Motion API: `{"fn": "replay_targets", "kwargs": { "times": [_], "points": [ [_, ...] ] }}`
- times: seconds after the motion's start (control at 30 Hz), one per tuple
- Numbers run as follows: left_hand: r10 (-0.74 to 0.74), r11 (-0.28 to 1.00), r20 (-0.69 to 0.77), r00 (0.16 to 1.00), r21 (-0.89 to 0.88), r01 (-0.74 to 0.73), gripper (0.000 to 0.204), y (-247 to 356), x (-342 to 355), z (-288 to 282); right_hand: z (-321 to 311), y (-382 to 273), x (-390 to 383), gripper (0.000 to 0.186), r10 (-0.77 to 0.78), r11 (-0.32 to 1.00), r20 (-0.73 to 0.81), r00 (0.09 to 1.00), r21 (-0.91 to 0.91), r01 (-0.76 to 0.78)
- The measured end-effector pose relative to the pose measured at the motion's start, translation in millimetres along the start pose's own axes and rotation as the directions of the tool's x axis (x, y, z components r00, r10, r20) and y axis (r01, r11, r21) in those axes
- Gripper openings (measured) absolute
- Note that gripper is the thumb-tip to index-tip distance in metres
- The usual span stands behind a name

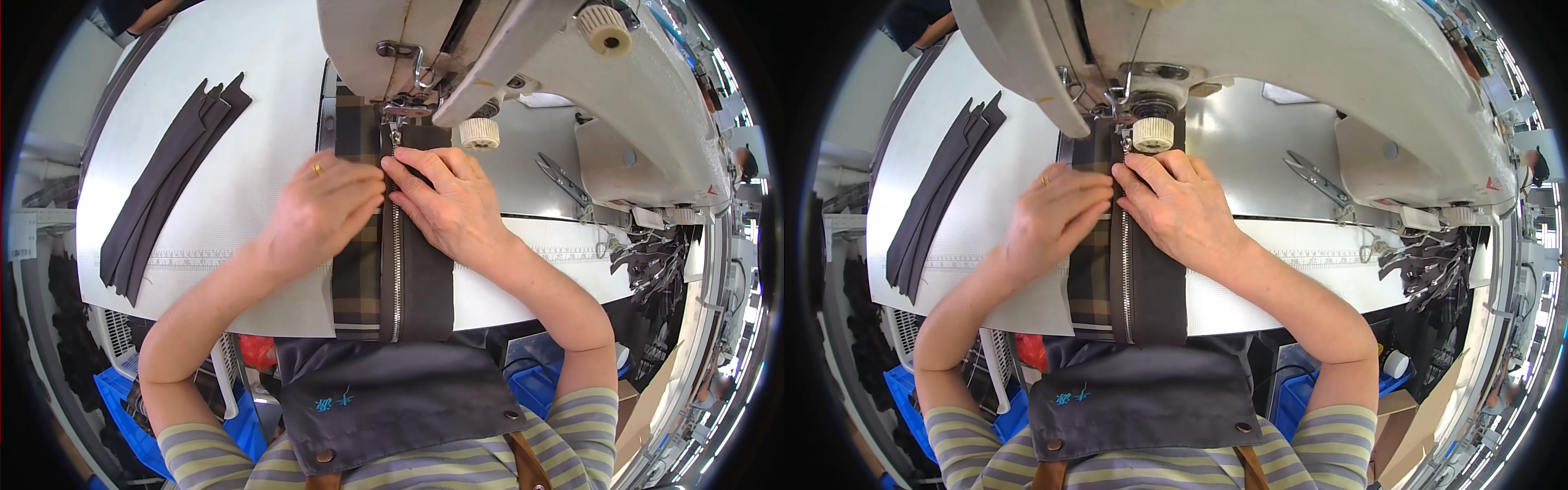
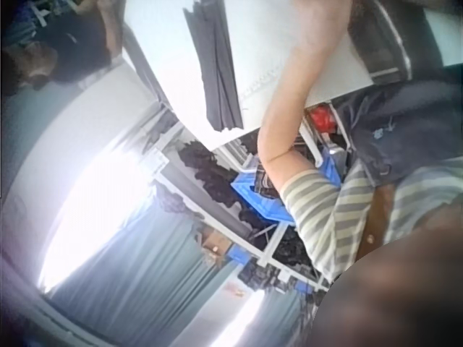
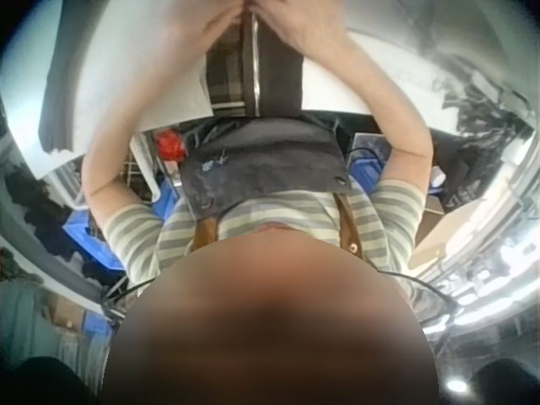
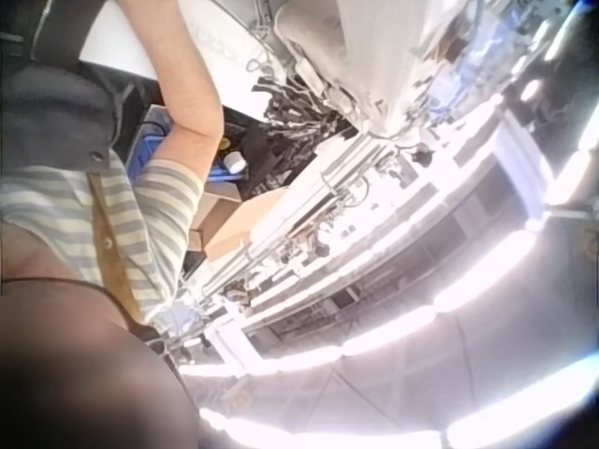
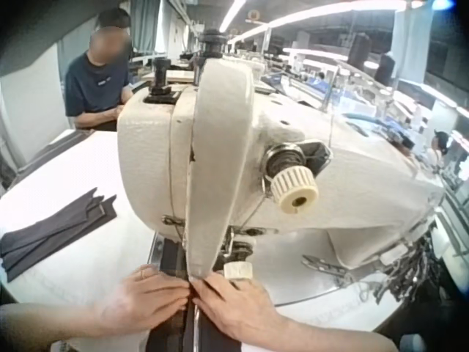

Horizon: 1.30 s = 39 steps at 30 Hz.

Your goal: Sewing a zipper onto pieces of plaid fabric using an industrial sewing machine.

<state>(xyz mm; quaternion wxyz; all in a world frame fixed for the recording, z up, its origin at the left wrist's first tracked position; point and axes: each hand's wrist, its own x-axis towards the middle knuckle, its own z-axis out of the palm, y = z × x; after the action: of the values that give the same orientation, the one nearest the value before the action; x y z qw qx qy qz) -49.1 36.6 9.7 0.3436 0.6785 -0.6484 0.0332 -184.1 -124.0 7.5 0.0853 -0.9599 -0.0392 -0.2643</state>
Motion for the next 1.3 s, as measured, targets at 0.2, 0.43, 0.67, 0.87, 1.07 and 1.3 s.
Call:
{"fn": "replay_targets", "kwargs": {
  "times": [0.2, 0.43, 0.67, 0.87, 1.07, 1.3],
  "points": [
    [-0.322, 0.935, -0.086, 0.943, -0.188, 0.302, 0.011, -27.4, 33.6, 0.1, -0.3, 0.0, 1.4, 0.033, 0.009, 1.000, -0.004, 1.000, 0.013, -0.009],
    [-0.348, 0.914, -0.117, 0.930, -0.260, 0.310, 0.014, -29.2, 31.1, 11.0, 1.1, 34.7, 16.4, 0.020, 0.282, 0.932, -0.032, 0.959, 0.246, -0.266],
    [-0.070, 0.996, -0.214, 0.974, 0.039, 0.080, 0.011, -37.4, 27.0, 12.1, 16.9, 28.8, 24.3, 0.017, 0.116, 0.991, -0.063, 0.991, 0.076, -0.111],
    [-0.184, 0.983, -0.203, 0.962, -0.050, 0.178, 0.010, -32.1, 31.3, 6.8, 18.6, 34.3, 21.0, 0.025, 0.066, 0.983, -0.063, 0.996, 0.177, -0.054],
    [-0.306, 0.945, -0.119, 0.945, -0.161, 0.286, 0.014, -29.5, 43.7, 1.7, 13.4, 38.8, 22.3, 0.026, -0.021, 0.996, -0.040, 0.999, 0.083, 0.025],
    [-0.485, 0.806, 0.134, 0.864, -0.316, 0.501, 0.019, -50.5, 59.4, 1.2, 12.7, 30.1, 19.7, 0.026, 0.003, 1.000, -0.050, 0.999, 0.016, -0.003]
  ]
}}
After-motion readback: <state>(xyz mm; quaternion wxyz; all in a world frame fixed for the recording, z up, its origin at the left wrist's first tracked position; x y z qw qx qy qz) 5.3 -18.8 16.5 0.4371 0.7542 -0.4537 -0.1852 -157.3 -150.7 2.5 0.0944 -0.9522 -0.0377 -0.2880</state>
